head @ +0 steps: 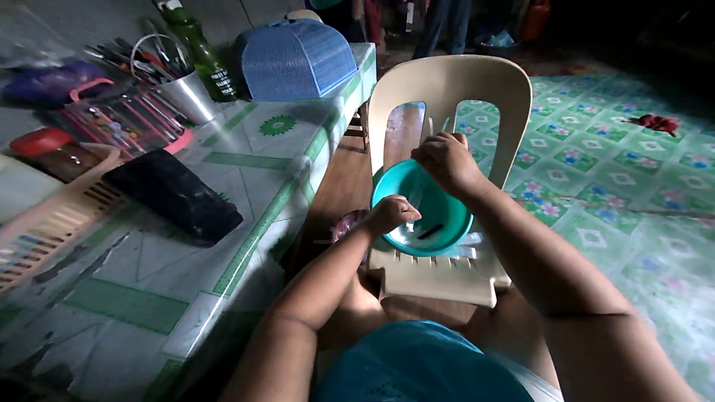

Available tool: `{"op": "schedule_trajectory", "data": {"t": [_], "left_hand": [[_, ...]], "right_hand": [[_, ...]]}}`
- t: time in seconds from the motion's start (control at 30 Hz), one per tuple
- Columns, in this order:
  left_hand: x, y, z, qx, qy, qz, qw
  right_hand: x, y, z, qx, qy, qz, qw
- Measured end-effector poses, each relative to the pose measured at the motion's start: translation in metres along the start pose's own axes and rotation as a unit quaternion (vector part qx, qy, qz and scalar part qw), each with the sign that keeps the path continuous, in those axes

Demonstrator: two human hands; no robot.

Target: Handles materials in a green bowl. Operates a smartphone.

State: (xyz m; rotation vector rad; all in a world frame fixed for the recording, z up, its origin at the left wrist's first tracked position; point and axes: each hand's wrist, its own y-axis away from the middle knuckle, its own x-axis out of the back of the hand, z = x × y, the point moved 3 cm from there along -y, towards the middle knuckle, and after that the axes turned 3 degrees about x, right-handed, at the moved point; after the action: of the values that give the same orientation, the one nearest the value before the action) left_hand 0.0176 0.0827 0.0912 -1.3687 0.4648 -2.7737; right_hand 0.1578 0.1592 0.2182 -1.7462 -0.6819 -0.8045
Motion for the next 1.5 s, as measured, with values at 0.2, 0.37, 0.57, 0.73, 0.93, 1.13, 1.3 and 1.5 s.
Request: {"op": "schedule_trajectory", "data": {"t": [0.2,0.37,0.57,0.73,0.93,1.13,1.3,1.5], "left_hand": [[0.017,-0.007,0.013,0.088,0.057,0.010,0.994],[0.031,-0.014,0.030,0.110,-0.004,-0.019,0.994],[0.023,-0.015,0.024,0.016,-0.043,-0.013,0.999],[0.020,-0.004,0.036,-0.005,-0.050,-0.025,0.998],[0.002,-0.011,0.005,-0.056,-0.046,-0.006,0.997],[-0.004,-0.014,0.000,-0.003,-0.050,-0.032,0.998],[0.003,-0.020,0.006,-0.029,-0.114,0.049,0.992],[0.035,-0.022,0.027,0.041,-0.116,0.220,0.968]], "right_hand": [[-0.011,-0.002,0.001,-0.010,-0.039,-0.068,0.997],[-0.014,-0.007,0.004,-0.007,-0.021,-0.087,0.996],[-0.012,-0.004,-0.005,-0.003,-0.042,-0.111,0.993],[-0.008,-0.002,-0.010,0.005,-0.077,-0.071,0.994],[-0.010,-0.001,-0.009,0.004,-0.086,-0.058,0.995],[-0.003,0.004,-0.013,0.008,-0.059,-0.050,0.997],[0.003,0.016,-0.012,0.033,-0.052,0.055,0.997],[0.015,0.072,0.028,-0.109,-0.069,0.275,0.953]]}}
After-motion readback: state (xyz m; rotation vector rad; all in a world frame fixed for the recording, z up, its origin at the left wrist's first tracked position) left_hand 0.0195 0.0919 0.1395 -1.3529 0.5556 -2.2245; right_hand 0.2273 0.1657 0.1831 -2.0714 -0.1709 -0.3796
